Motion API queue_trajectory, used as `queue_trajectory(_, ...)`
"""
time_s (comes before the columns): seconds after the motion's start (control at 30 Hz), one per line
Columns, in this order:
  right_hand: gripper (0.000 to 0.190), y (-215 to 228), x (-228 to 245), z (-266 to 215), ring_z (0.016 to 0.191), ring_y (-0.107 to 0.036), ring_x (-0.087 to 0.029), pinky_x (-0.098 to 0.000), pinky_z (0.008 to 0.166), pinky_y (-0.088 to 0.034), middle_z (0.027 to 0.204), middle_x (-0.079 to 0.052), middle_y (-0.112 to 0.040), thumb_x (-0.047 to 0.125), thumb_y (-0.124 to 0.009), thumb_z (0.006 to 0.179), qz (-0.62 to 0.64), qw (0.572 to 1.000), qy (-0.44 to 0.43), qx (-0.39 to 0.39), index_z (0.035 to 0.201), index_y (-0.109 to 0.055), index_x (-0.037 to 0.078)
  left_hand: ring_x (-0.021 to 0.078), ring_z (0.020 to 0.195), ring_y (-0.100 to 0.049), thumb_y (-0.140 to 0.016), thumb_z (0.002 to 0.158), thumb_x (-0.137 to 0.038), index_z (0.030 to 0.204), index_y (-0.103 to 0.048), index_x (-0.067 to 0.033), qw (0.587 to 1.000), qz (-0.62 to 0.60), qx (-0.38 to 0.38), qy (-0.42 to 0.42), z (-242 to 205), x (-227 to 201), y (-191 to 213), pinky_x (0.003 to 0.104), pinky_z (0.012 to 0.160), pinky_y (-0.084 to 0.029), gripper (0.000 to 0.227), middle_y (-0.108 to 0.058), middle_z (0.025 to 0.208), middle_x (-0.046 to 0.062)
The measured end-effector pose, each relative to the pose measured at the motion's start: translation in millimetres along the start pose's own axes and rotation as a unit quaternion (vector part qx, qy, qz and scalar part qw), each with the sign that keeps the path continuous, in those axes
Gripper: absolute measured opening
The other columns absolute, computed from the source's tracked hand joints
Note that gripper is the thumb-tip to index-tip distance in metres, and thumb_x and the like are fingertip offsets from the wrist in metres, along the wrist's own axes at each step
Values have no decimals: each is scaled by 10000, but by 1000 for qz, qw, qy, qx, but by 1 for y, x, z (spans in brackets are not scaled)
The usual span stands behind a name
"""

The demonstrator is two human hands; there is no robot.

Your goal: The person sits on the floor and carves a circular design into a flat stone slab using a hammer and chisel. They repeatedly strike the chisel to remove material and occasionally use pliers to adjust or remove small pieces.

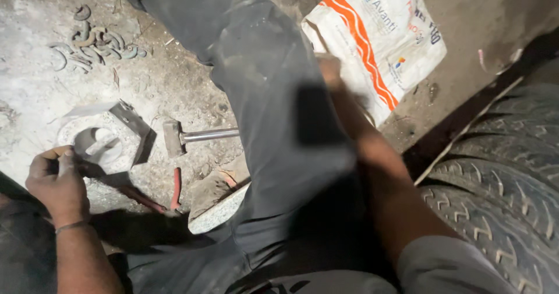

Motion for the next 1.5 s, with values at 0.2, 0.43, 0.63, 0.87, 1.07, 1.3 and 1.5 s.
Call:
queue_trajectory(0.2, 240, 86, 1, 25, 743, -672, -161, -326, 690, -541, 908, -87, -727, 211, -695, 1043, 76, 996, 12, -39, 1174, -765, 23, 157, 904, -617, -691, 1041, 62, 1007, -658, 50, 986, 127, -12, -108, 3, 11, -7, 328, 888, -515, 48, -702, 988, 115)
queue_trajectory(0.43, 258, 228, 135, -73, 1047, -696, -189, -355, 921, -547, 1150, -137, -735, 135, -716, 1041, 138, 903, 407, -4, 1261, -715, -1, 127, 798, -624, -746, 962, -4, 1001, -691, -1, 998, 34, -46, -18, 7, 3, -21, 282, 722, -520, 67, -684, 890, 73)
queue_trajectory(0.63, 260, 220, 313, -122, 991, -665, -195, -364, 893, -544, 1120, -85, -719, 216, -748, 1099, 268, 841, 468, 39, 1214, -697, -11, 187, 842, -775, -669, 937, -154, 962, -661, -49, 993, -55, 73, 72, 4, -49, -29, 334, 706, -616, 108, -754, 935, 103)
queue_trajectory(0.87, 430, 7, 459, -129, 1009, -677, -419, -487, 879, -543, 1092, -254, -707, 214, -734, 837, -137, 775, 595, 162, 1245, -706, 81, 401, 818, -692, -734, 885, -222, 923, -708, -19, 987, 67, 141, -34, 19, -58, -38, 441, 739, -542, 208, -701, 865, 228)
queue_trajectory(1.07, 364, -110, 445, -110, 1072, -611, -467, -531, 883, -503, 1197, -259, -658, 245, -764, 885, -69, 831, 551, 38, 1216, -709, 103, 394, 811, -687, -702, 891, -199, 927, -718, -47, 995, 8, 83, -54, 23, -58, -21, 437, 717, -539, 157, -713, 877, 202)
queue_trajectory(1.3, 183, -106, 452, -142, 714, -671, -302, -403, 690, -524, 844, -162, -669, 121, -767, 949, 224, 850, 444, 175, 905, -651, -13, 302, 791, -694, -653, 937, -86, 1021, -688, -33, 993, -77, 24, -87, 21, -75, -9, 384, 727, -548, 106, -701, 893, 178)
queue_trajectory(1.5, 87, -47, 471, -247, 611, -584, -127, -271, 568, -466, 738, -26, -631, 79, -688, 941, 441, 701, 323, 457, 887, -623, 58, 183, 837, -740, -701, 913, -43, 1139, -671, -45, 965, -200, -38, -166, 13, -103, 7, 290, 715, -579, 227, -722, 1002, 122)
Point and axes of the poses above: each hand's wrist, its own z-axis towards the middle knuckle, its own y-axis out of the back of the hand, x = y × z, the point moved 2 cm from there along z, towards the middle knuckle
